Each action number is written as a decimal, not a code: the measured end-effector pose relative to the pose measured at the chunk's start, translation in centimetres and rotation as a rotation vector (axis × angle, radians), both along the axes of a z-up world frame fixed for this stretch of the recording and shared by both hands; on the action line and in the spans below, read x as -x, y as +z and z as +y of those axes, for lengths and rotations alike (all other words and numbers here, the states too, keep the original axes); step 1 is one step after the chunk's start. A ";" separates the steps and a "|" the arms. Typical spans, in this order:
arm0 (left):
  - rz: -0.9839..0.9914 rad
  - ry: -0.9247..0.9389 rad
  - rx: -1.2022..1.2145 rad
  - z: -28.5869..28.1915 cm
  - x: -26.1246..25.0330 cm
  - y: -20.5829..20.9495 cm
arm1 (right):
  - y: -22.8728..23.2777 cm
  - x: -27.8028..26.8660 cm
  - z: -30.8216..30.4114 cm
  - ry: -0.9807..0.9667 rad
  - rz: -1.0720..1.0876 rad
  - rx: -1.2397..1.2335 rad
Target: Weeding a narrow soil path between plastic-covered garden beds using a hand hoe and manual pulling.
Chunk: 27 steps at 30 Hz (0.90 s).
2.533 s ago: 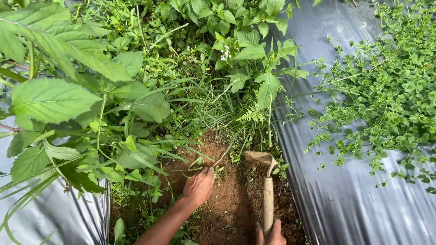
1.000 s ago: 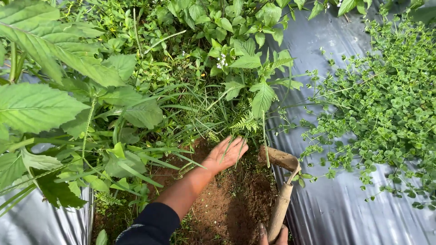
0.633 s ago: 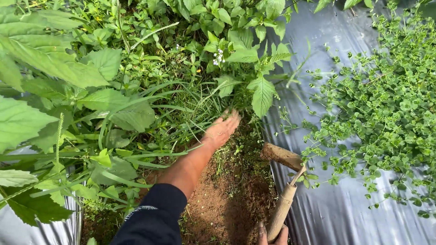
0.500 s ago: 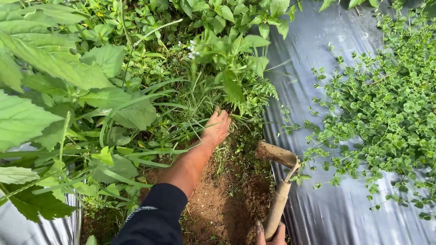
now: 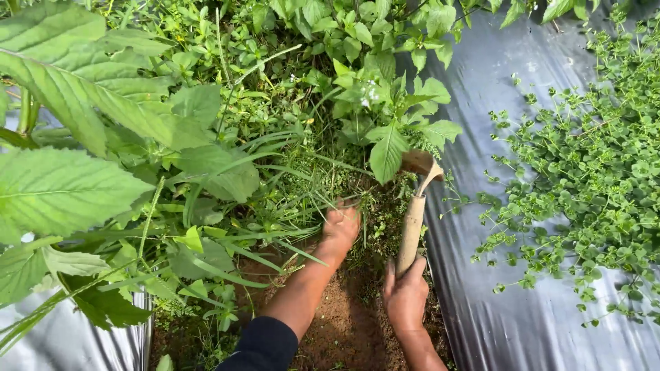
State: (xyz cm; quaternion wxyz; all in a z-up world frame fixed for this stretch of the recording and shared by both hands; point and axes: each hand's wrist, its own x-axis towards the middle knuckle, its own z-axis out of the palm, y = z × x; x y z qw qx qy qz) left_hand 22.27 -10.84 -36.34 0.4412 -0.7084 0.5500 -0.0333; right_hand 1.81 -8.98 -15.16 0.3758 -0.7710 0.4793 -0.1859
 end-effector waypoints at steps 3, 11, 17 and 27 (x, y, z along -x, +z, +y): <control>-1.420 -0.803 -0.787 -0.7 0.2 -2.0 | 0.4 -1.4 -0.2 0.112 0.267 -0.043; -1.324 -1.016 -0.932 0.7 1.3 -0.2 | -0.6 -0.8 -0.7 0.054 0.131 0.057; -1.187 -0.698 -0.974 0.3 0.6 -3.1 | 1.1 -2.0 0.0 0.153 0.333 -0.235; -1.536 -0.701 -1.003 4.8 3.4 3.3 | -0.1 0.0 1.6 0.204 0.403 -0.116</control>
